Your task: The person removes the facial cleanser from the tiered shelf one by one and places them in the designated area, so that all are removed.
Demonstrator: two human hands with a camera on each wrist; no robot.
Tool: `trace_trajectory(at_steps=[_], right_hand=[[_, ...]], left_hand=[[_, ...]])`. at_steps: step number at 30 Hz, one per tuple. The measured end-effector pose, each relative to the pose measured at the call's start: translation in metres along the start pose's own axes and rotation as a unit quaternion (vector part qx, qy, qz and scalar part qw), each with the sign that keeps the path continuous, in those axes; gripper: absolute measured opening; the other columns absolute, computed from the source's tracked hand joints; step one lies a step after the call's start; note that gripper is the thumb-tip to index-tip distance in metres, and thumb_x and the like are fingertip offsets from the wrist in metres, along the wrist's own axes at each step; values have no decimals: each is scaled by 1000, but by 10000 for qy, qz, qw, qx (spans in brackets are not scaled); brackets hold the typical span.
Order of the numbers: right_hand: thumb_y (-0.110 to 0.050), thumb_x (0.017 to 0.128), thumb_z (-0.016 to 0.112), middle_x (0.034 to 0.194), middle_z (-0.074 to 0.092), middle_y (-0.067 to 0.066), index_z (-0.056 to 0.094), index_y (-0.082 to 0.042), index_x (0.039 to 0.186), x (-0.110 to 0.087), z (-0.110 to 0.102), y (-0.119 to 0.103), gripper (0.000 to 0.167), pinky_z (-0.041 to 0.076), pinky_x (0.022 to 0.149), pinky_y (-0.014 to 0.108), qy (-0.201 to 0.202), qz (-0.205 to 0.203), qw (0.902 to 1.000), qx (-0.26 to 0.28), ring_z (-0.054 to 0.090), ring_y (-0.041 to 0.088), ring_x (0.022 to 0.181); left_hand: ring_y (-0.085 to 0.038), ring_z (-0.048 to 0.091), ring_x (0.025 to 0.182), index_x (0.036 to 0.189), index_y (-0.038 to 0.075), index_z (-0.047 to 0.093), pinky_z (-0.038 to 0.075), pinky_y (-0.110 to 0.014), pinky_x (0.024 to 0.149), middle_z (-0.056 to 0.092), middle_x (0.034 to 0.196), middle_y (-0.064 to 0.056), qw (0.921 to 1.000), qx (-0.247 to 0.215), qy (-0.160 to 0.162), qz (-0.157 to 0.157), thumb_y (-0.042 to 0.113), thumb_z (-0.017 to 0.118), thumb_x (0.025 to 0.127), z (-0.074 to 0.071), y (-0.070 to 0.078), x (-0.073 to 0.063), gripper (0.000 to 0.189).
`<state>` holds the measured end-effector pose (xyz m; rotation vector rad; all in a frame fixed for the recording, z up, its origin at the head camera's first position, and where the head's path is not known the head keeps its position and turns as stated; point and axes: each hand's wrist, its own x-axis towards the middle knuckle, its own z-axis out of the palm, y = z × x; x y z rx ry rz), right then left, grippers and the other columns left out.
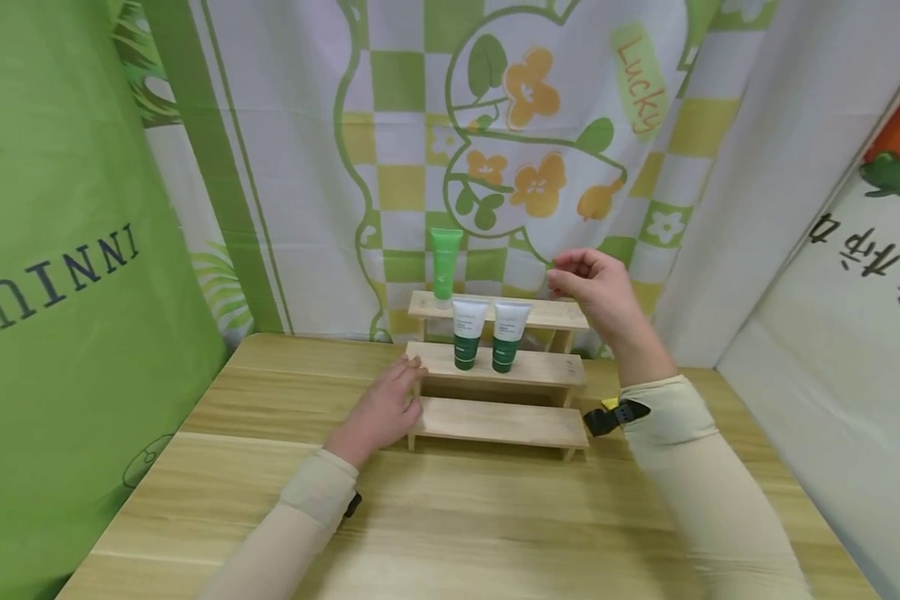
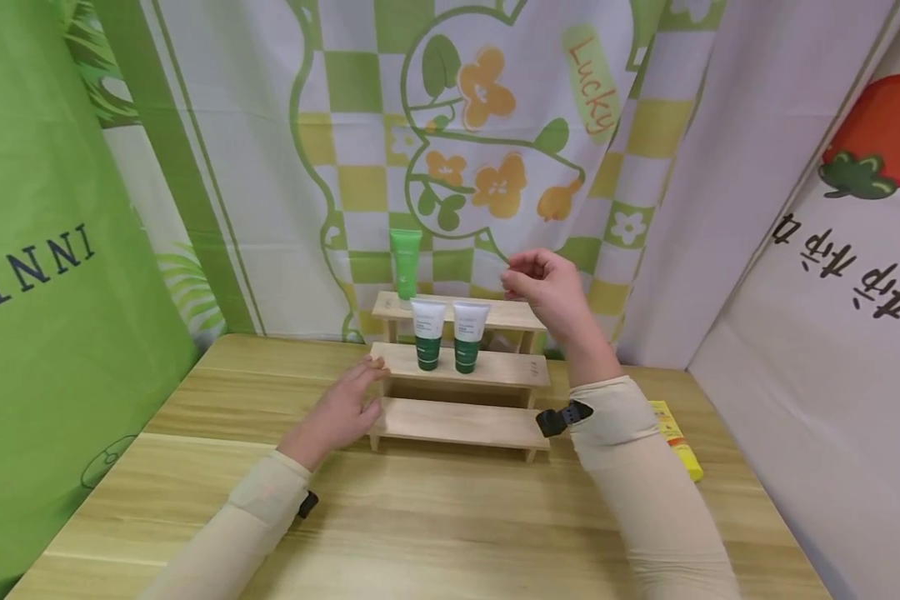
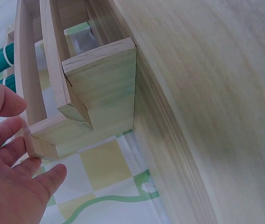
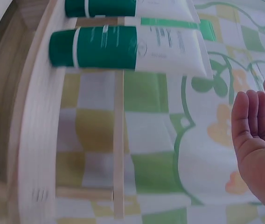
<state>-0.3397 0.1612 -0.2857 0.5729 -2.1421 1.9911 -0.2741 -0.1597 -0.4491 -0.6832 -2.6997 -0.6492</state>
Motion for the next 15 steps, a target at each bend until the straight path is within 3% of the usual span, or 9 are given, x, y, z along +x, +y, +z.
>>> trace_trajectory(at_steps=[9, 15], right_hand=[[-6, 90, 68, 93, 63, 9, 61, 1, 107, 24, 36, -3, 20, 59, 82, 39, -286, 95, 9995, -90, 65, 27, 85], [-7, 90, 67, 99, 61, 10, 61, 1, 110, 42, 60, -7, 22, 56, 89, 45, -378, 335, 9982, -311, 64, 25, 90]], left_hand=[[-35, 30, 142, 136, 4, 53, 24, -44, 118, 42, 150, -16, 10000, 32, 8, 37, 12, 58, 90, 1, 0, -1, 47], [-35, 30, 142, 136, 3, 52, 25, -44, 118, 42, 150, -16, 10000, 57, -7, 3, 12, 58, 90, 0, 1, -1, 47]])
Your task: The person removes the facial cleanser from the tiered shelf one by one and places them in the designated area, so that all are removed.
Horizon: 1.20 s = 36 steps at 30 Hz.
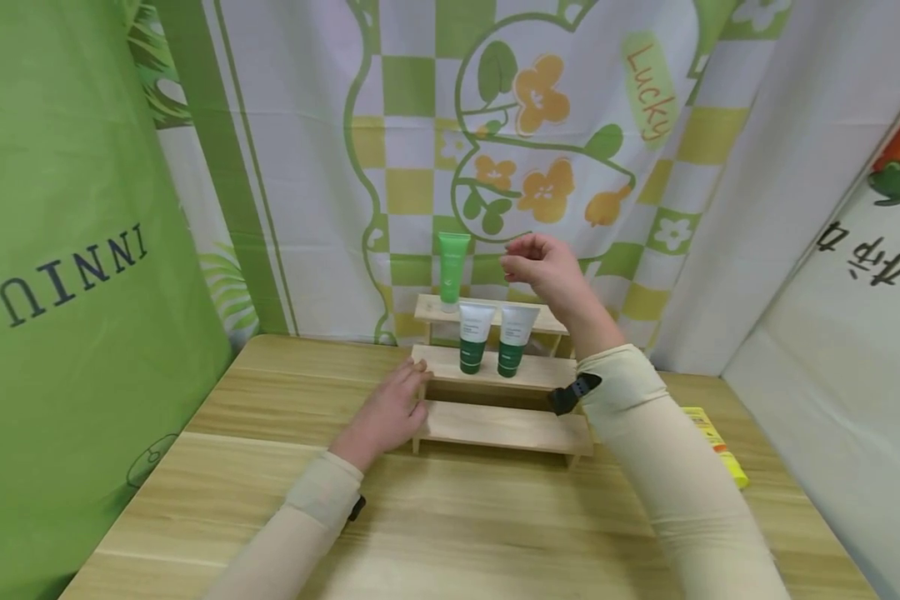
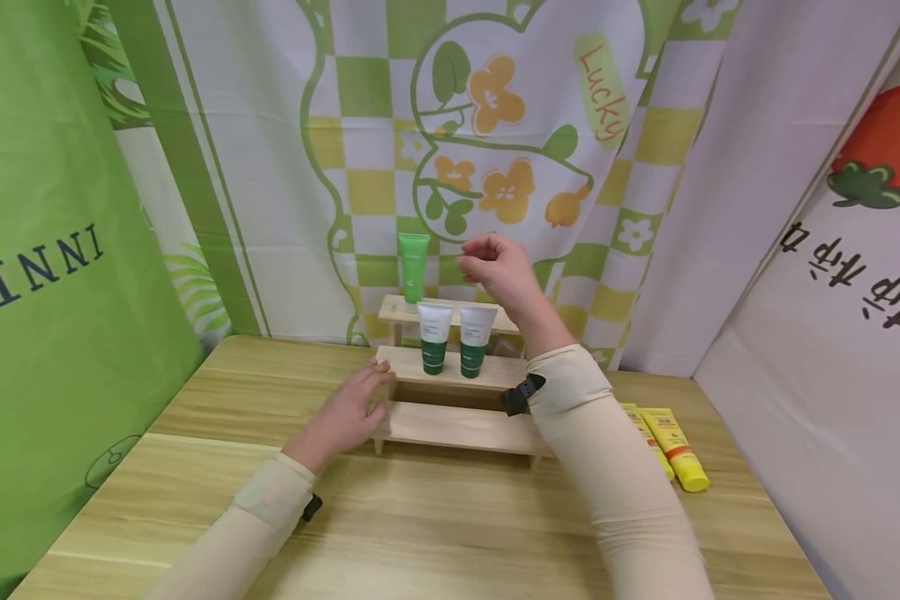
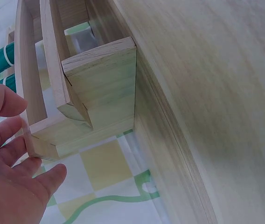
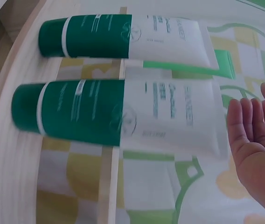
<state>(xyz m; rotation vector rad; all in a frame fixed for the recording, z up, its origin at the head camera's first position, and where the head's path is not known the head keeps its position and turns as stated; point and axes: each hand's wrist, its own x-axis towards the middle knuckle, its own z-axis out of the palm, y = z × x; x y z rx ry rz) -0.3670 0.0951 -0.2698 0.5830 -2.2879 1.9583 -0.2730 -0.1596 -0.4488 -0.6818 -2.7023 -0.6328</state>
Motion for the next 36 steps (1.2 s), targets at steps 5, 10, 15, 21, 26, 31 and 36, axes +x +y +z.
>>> trace_trajectory(at_steps=[5, 10, 15, 21, 26, 31, 36], right_hand=[[-8, 91, 68, 107, 61, 12, 60, 1, 114, 14, 16, -2, 26, 53, 93, 47, -205, 160, 9994, -220, 61, 30, 102], [-10, 92, 68, 114, 59, 13, 55, 4, 124, 23, 28, -3, 38, 55, 91, 40, -422, 383, 9968, -556, 58, 33, 110], [-10, 91, 68, 118, 56, 13, 52, 4, 127, 30, 34, -6, 41, 56, 87, 36, -537, 649, 9934, -784, 57, 34, 112], [-8, 91, 68, 126, 52, 16, 48, 2, 129, 42, 43, -7, 44, 53, 95, 41, -728, 1082, 9873, -912, 55, 37, 117], [-6, 90, 68, 130, 50, 16, 45, 2, 128, 47, 47, -7, 45, 50, 99, 46, -830, 1349, 9832, -907, 54, 36, 118], [-5, 90, 69, 129, 49, 15, 46, 2, 124, 51, 50, -6, 42, 51, 98, 45, -848, 1406, 9818, -957, 55, 35, 117], [-4, 89, 69, 123, 50, 14, 47, 1, 118, 54, 52, -4, 36, 52, 96, 41, -818, 1394, 9822, -957, 57, 30, 111]], left_hand=[[-34, 31, 142, 136, 4, 52, 25, -42, 118, 42, 150, -15, 10000, 64, 12, 22, 13, 59, 91, 1, -1, 0, 47], [-35, 33, 141, 134, 3, 53, 27, -44, 117, 44, 148, -17, 9998, 114, 80, 141, 17, 58, 92, 3, -2, 0, 45], [-34, 32, 141, 135, 2, 53, 26, -42, 117, 44, 148, -17, 9999, 56, 31, 125, 16, 58, 92, 2, -1, -1, 45], [-35, 32, 142, 135, 2, 53, 25, -41, 117, 43, 148, -17, 9998, 149, 17, 114, 15, 58, 92, 0, -3, 0, 45], [-35, 33, 141, 134, 2, 54, 27, -43, 117, 44, 148, -17, 9997, 180, 53, 160, 16, 58, 91, 1, -5, 1, 45], [-34, 32, 141, 135, 3, 54, 27, -41, 117, 43, 148, -17, 9996, 200, 79, 161, 17, 58, 91, 3, -6, 1, 46], [-34, 32, 142, 135, 3, 53, 26, -41, 117, 43, 149, -16, 9997, 199, 63, 117, 17, 58, 92, 3, -8, 1, 46]])
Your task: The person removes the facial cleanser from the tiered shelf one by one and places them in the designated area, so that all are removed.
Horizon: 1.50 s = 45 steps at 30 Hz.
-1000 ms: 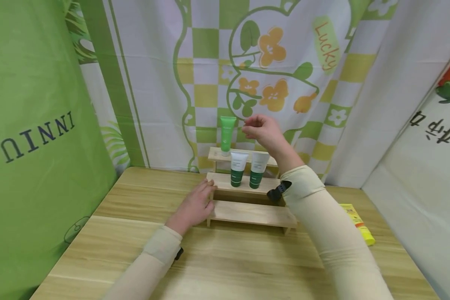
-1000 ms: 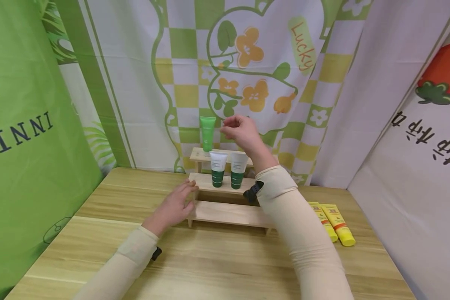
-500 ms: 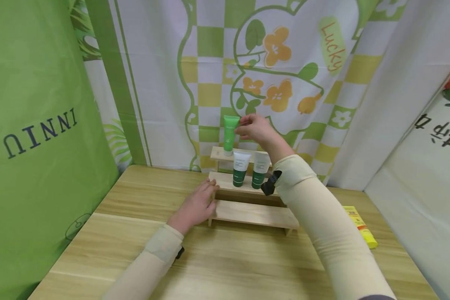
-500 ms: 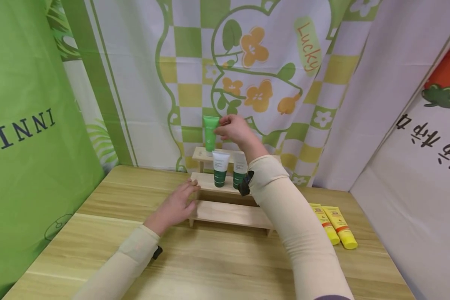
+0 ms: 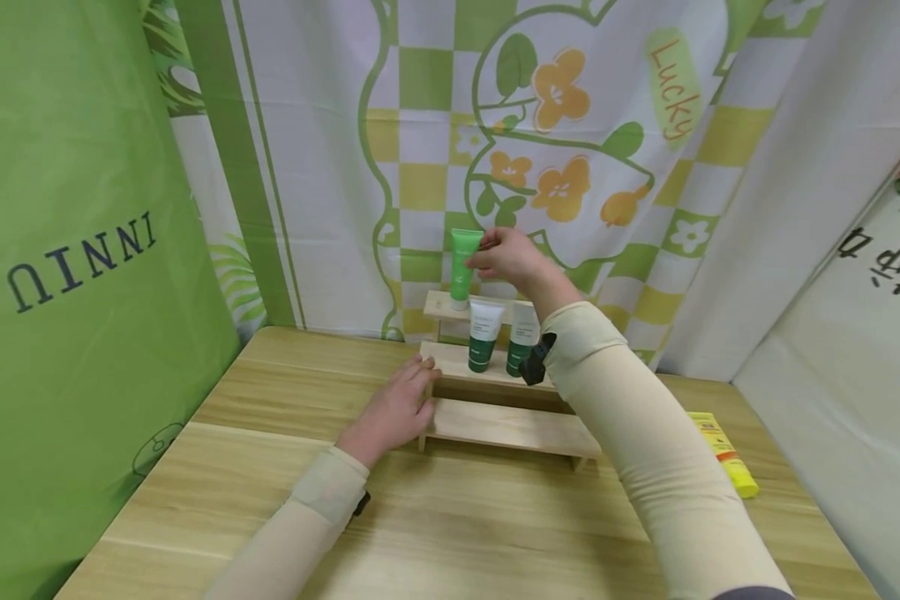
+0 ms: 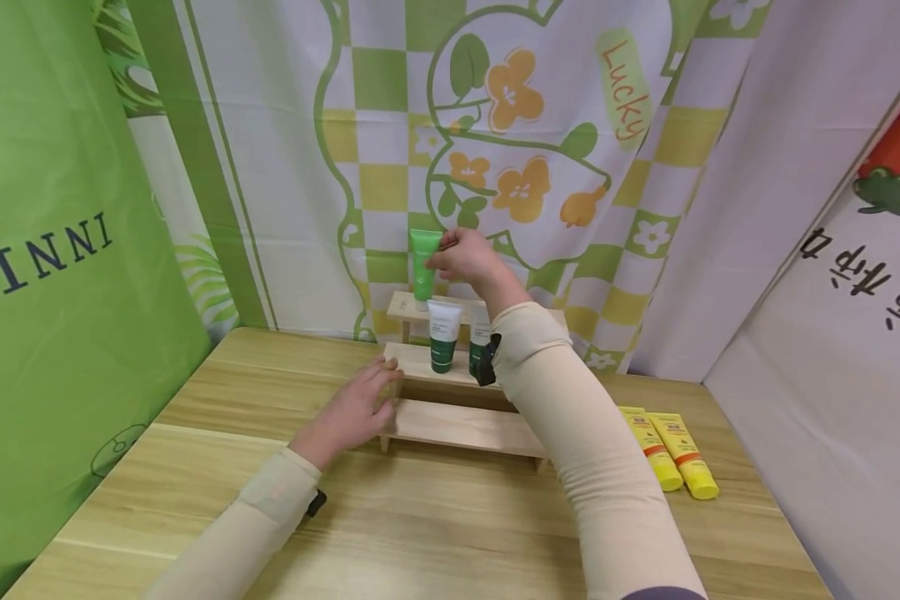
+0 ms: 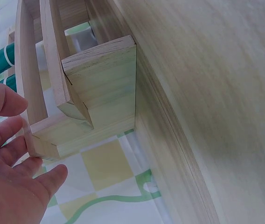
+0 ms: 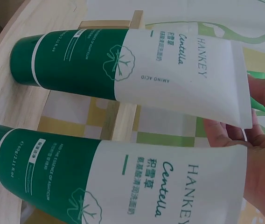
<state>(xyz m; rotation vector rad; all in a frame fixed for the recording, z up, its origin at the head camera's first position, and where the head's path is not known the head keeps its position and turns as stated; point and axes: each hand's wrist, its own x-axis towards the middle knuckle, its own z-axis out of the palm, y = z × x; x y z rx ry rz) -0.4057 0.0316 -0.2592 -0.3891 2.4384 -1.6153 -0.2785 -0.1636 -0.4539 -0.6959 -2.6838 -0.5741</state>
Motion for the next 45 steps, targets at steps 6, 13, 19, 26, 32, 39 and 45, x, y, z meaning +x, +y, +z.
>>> trace_trajectory(at_steps=[6, 13, 19, 26, 32, 39, 45], right_hand=[[-1, 89, 67, 118, 49, 14, 45, 2, 112, 2, 2, -1, 31, 53, 95, 42, -5, 0, 10000, 88, 57, 30, 106], [-3, 90, 67, 117, 50, 15, 45, 2, 112, 3, 5, 1, 32, 51, 97, 45, 17, -17, 10000, 56, 57, 33, 108], [-9, 92, 67, 108, 52, 14, 45, -1, 103, -1, 5, 4, 26, 55, 88, 37, 59, -28, 9998, -210, 57, 35, 108], [-11, 92, 67, 105, 53, 13, 47, -1, 100, -6, -4, 6, 24, 54, 87, 37, 253, -122, 9987, -424, 58, 35, 107], [-10, 93, 65, 110, 52, 13, 48, 1, 113, -5, -12, 1, 28, 50, 97, 46, 377, -216, 9988, -220, 57, 35, 107], [-6, 93, 65, 111, 54, 13, 49, 4, 118, -8, -23, -1, 31, 50, 99, 45, 484, -305, 9979, 319, 58, 29, 103], [-7, 93, 66, 115, 54, 15, 46, 5, 123, -15, -32, 0, 38, 51, 98, 45, 531, -365, 9969, 448, 61, 30, 100]], left_hand=[[-34, 32, 142, 134, 3, 54, 26, -41, 117, 44, 148, -16, 10000, -77, 23, -5, 16, 58, 92, 0, 2, 1, 45], [-35, 32, 141, 134, 3, 54, 27, -42, 117, 44, 148, -16, 9999, -100, 11, -8, 15, 58, 92, -1, 3, 1, 44], [-34, 32, 142, 134, 4, 54, 26, -41, 117, 43, 149, -15, 9999, -43, -102, -39, 16, 59, 92, -1, 4, 0, 44], [-32, 30, 143, 135, 5, 53, 27, -41, 116, 41, 150, -14, 9997, 19, -223, -37, 16, 58, 93, -1, 4, 0, 44], [-35, 31, 142, 135, 4, 53, 27, -42, 116, 42, 149, -16, 9999, -65, -98, -64, 15, 58, 91, -3, 2, 0, 45], [-36, 32, 141, 133, 3, 54, 26, -43, 117, 43, 148, -18, 10000, -52, -61, -26, 15, 58, 92, -2, 2, 1, 44], [-37, 33, 140, 133, 2, 54, 27, -44, 117, 44, 147, -19, 10000, -51, -29, 40, 15, 58, 91, -3, 3, 1, 44]])
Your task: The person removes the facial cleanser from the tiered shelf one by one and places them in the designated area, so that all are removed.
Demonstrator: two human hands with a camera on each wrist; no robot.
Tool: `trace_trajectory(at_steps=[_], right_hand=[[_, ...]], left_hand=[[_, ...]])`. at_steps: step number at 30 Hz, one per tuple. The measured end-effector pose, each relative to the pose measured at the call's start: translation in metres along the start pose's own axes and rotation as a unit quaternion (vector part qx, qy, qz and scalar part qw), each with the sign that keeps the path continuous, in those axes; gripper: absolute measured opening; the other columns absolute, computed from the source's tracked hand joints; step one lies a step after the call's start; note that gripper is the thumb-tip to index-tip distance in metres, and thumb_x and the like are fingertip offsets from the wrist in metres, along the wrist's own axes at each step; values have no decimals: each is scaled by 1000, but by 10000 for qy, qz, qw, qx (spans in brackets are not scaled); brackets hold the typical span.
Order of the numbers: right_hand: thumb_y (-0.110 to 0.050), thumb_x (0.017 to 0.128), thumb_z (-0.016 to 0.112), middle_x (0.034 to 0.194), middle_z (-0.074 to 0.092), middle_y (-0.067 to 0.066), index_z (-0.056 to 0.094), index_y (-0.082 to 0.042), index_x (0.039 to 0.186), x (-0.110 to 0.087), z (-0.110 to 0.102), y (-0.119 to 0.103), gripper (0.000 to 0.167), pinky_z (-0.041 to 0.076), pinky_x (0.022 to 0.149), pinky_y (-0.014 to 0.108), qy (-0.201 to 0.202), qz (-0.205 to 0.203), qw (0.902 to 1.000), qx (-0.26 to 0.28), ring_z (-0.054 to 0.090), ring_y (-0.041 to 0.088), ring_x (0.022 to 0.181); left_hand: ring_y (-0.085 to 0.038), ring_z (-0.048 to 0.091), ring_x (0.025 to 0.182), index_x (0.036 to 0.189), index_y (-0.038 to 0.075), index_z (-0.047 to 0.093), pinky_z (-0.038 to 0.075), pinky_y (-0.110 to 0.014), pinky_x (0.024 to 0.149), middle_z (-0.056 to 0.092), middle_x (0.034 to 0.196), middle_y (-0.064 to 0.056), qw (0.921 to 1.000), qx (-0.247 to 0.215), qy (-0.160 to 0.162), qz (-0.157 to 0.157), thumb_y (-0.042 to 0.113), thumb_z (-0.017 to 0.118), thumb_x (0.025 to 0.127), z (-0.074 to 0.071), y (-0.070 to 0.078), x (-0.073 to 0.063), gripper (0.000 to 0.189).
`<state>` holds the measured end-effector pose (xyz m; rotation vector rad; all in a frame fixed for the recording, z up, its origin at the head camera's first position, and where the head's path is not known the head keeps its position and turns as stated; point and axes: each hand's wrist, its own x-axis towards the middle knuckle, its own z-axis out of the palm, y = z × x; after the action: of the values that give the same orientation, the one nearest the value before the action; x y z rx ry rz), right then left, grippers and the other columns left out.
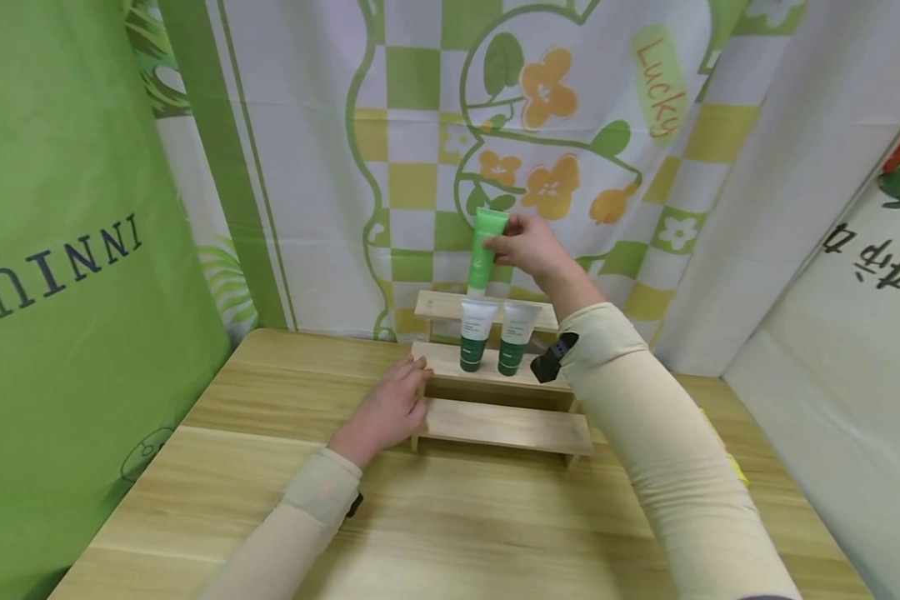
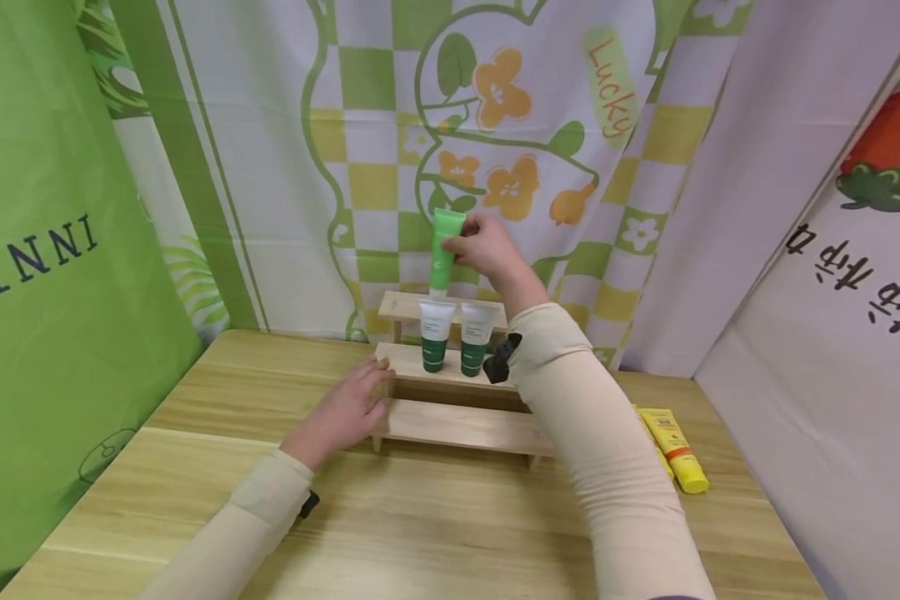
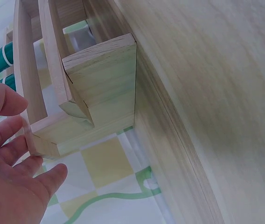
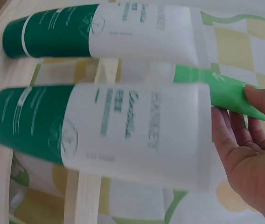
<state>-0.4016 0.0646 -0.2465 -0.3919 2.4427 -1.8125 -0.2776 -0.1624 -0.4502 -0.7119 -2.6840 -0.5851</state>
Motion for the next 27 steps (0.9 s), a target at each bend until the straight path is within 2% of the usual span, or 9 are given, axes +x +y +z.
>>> trace_trajectory(at_steps=[10, 14, 20, 27], right_hand=[[-8, 92, 66, 118, 51, 15, 35, 1, 128, -8, -32, 1, 49, 54, 95, 40, 338, -12, 9990, 277, 63, 24, 91], [-7, 91, 67, 117, 51, 14, 37, 1, 127, -11, -42, 1, 48, 54, 94, 40, 467, 0, 9983, 339, 63, 23, 91], [-5, 90, 69, 116, 52, 14, 39, 1, 124, -16, -53, 1, 46, 53, 96, 44, 649, -44, 9971, 406, 65, 21, 88], [-5, 90, 68, 111, 51, 12, 43, 1, 120, -25, -69, 3, 40, 55, 92, 39, 824, -253, 9953, 450, 64, 20, 88]], left_hand=[[-37, 33, 141, 134, 1, 54, 28, -47, 117, 44, 147, -19, 10000, 5, -26, -51, 14, 58, 92, -2, 5, 0, 44], [-38, 34, 140, 133, 0, 54, 28, -48, 116, 45, 146, -21, 10000, -31, 5, 3, 14, 58, 91, -1, 5, -1, 44], [-39, 34, 139, 132, 0, 55, 29, -50, 116, 45, 145, -21, 9998, -127, 127, 41, 12, 58, 90, 1, 3, -1, 44], [-38, 33, 140, 133, 0, 54, 28, -48, 116, 44, 146, -20, 10000, -34, 34, 14, 12, 58, 91, 3, 2, 2, 44]])
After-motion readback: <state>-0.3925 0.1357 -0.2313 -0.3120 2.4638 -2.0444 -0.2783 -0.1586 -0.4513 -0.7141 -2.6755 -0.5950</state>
